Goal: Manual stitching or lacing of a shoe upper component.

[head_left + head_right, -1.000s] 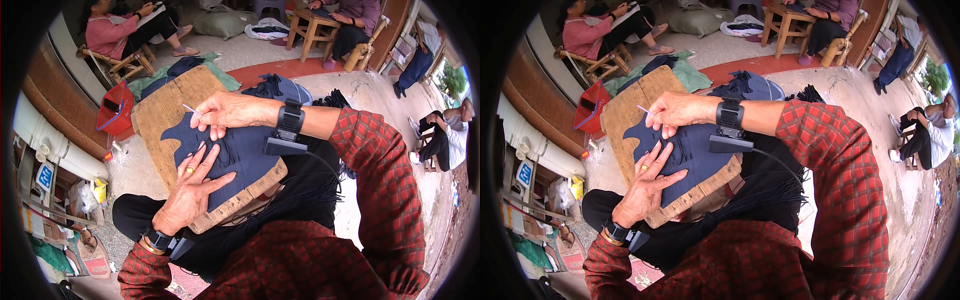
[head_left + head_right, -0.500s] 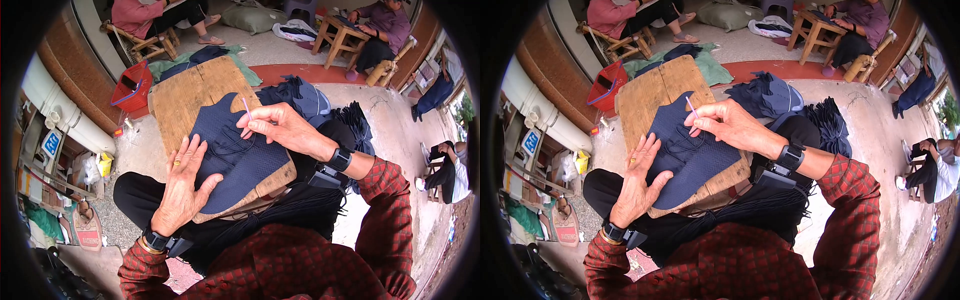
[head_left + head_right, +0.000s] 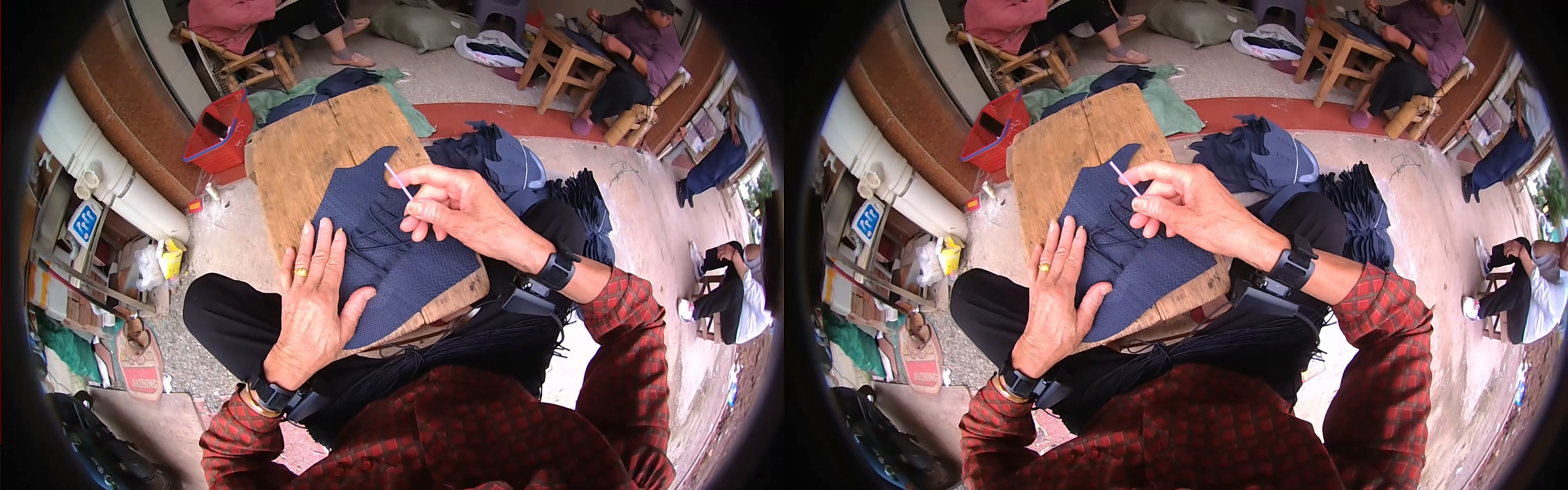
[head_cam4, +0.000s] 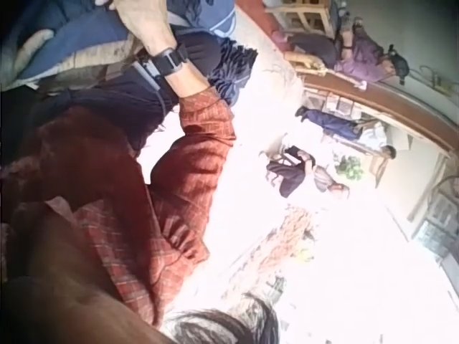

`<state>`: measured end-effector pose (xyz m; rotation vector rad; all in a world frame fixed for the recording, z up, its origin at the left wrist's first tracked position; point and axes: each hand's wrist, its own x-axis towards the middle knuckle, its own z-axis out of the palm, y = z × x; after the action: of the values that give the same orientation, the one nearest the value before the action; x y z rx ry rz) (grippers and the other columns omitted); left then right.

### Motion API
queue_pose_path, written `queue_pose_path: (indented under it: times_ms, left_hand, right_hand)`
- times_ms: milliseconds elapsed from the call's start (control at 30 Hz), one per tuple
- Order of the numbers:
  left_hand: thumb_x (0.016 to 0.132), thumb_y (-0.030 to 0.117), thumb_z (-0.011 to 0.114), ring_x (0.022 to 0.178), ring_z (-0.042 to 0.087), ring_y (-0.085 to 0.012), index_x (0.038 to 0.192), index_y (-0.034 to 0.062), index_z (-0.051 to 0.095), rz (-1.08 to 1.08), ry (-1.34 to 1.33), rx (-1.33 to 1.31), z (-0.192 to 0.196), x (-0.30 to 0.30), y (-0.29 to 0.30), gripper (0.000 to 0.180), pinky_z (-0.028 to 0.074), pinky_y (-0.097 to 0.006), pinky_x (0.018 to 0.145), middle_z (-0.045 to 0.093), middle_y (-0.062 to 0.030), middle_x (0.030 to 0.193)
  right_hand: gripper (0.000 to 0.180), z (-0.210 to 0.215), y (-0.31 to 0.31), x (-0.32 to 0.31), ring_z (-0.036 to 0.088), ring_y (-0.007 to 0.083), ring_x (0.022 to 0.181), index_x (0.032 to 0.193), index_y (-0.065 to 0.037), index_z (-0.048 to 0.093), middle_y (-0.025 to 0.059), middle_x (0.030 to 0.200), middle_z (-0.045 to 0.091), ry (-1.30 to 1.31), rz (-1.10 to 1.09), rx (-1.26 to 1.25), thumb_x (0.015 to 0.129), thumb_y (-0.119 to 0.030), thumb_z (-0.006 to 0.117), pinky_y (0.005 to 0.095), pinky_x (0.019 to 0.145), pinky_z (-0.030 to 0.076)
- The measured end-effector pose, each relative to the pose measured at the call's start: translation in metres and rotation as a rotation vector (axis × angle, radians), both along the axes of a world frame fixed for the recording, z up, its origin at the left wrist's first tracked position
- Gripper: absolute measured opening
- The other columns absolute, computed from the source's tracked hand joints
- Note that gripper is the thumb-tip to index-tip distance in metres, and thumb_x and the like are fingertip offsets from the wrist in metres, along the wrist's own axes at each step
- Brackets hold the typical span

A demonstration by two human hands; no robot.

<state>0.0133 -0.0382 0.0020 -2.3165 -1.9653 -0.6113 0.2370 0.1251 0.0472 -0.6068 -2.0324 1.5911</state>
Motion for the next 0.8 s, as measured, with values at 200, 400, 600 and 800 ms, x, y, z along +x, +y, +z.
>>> queue_pose_path:
  times_ms: [200, 400, 600, 800]
  left_hand:
    - [0.096, 0.039, 0.066, 0.155, 0.023, -0.0439, 0.155, -0.0058, 0.036, 0.031, 0.002, 0.007, -0.001, 0.007, -0.001, 0.081, 0.019, -0.061, 0.121, 0.029, -0.0242, 0.166]
    - [0.095, 0.036, 0.068, 0.154, 0.025, -0.0433, 0.155, -0.0055, 0.037, 0.042, -0.020, 0.040, -0.001, 0.008, 0.001, 0.079, 0.019, -0.060, 0.122, 0.030, -0.0239, 0.165]
    - [0.097, 0.029, 0.065, 0.155, 0.023, -0.0433, 0.155, -0.0065, 0.036, 0.056, -0.018, 0.028, 0.000, 0.012, 0.001, 0.074, 0.018, -0.055, 0.123, 0.030, -0.0254, 0.165]
    - [0.098, 0.030, 0.065, 0.155, 0.024, -0.0421, 0.155, -0.0068, 0.036, 0.065, -0.033, 0.032, 0.001, 0.013, 0.001, 0.073, 0.017, -0.056, 0.123, 0.031, -0.0254, 0.165]
  right_hand:
    - [0.014, 0.001, -0.022, 0.016, 0.069, 0.0098, 0.086, 0.107, 0.000, 0.071, 0.0059, 0.095, 0.074, -0.034, -0.030, 0.069, 0.098, -0.010, 0.072, 0.0261, 0.075, 0.055]
    - [0.009, 0.021, -0.064, 0.040, 0.065, 0.0160, 0.085, 0.097, -0.006, 0.078, 0.0063, 0.097, 0.071, 0.028, 0.017, 0.274, 0.089, -0.010, 0.079, 0.0312, 0.073, 0.051]
    - [0.015, 0.027, -0.075, 0.050, 0.065, 0.0175, 0.088, 0.095, -0.003, 0.076, 0.0090, 0.097, 0.068, 0.162, 0.075, 0.183, 0.093, -0.017, 0.078, 0.0321, 0.074, 0.052]
    - [0.012, 0.026, -0.082, 0.060, 0.062, 0.0132, 0.093, 0.100, 0.000, 0.070, 0.0073, 0.106, 0.063, 0.206, 0.153, -0.155, 0.101, -0.012, 0.068, 0.0292, 0.078, 0.052]
